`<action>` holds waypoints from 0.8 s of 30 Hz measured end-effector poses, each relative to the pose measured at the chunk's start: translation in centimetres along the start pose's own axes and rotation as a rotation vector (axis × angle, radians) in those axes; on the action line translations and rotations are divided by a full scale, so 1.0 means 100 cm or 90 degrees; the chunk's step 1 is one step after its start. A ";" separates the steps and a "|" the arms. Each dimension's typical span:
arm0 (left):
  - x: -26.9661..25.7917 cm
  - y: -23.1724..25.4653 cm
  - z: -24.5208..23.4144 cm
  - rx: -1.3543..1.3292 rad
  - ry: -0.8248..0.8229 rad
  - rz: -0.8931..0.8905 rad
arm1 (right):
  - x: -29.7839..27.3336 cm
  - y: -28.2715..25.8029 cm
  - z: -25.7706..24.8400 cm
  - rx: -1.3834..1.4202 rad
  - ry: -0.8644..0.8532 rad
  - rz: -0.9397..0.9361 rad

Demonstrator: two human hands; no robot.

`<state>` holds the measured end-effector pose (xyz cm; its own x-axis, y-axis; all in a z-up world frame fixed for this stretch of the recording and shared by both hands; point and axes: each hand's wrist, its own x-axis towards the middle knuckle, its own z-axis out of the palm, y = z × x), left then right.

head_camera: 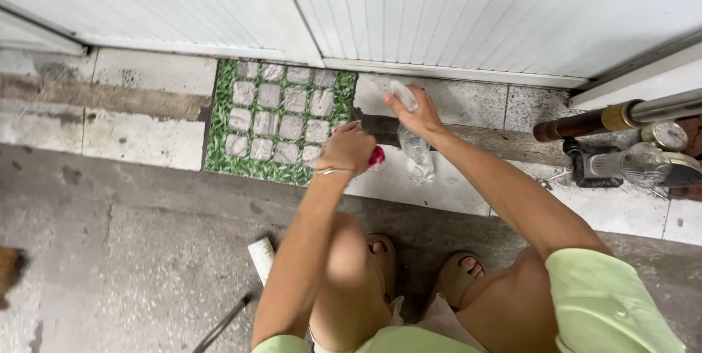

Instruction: Cleaning the glass and panels of a door using a spray bottle and cloth.

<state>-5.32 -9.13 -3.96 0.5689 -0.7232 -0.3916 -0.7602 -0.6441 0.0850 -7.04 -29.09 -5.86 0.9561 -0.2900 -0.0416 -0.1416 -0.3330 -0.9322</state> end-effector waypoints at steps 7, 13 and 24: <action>0.037 0.100 -0.039 0.030 -0.170 -0.022 | 0.012 -0.001 -0.002 0.031 -0.016 0.022; 0.040 0.137 -0.040 -0.014 -0.015 -0.047 | 0.020 -0.055 -0.025 -0.063 -0.003 0.296; 0.044 0.185 -0.058 -0.012 -0.146 0.075 | 0.026 -0.072 -0.029 0.044 -0.048 0.170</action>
<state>-15.08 -25.63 1.20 0.3886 -0.7195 -0.5756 -0.8103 -0.5643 0.1583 -4.31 -30.06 1.77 0.9044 -0.2902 -0.3128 -0.3752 -0.1914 -0.9070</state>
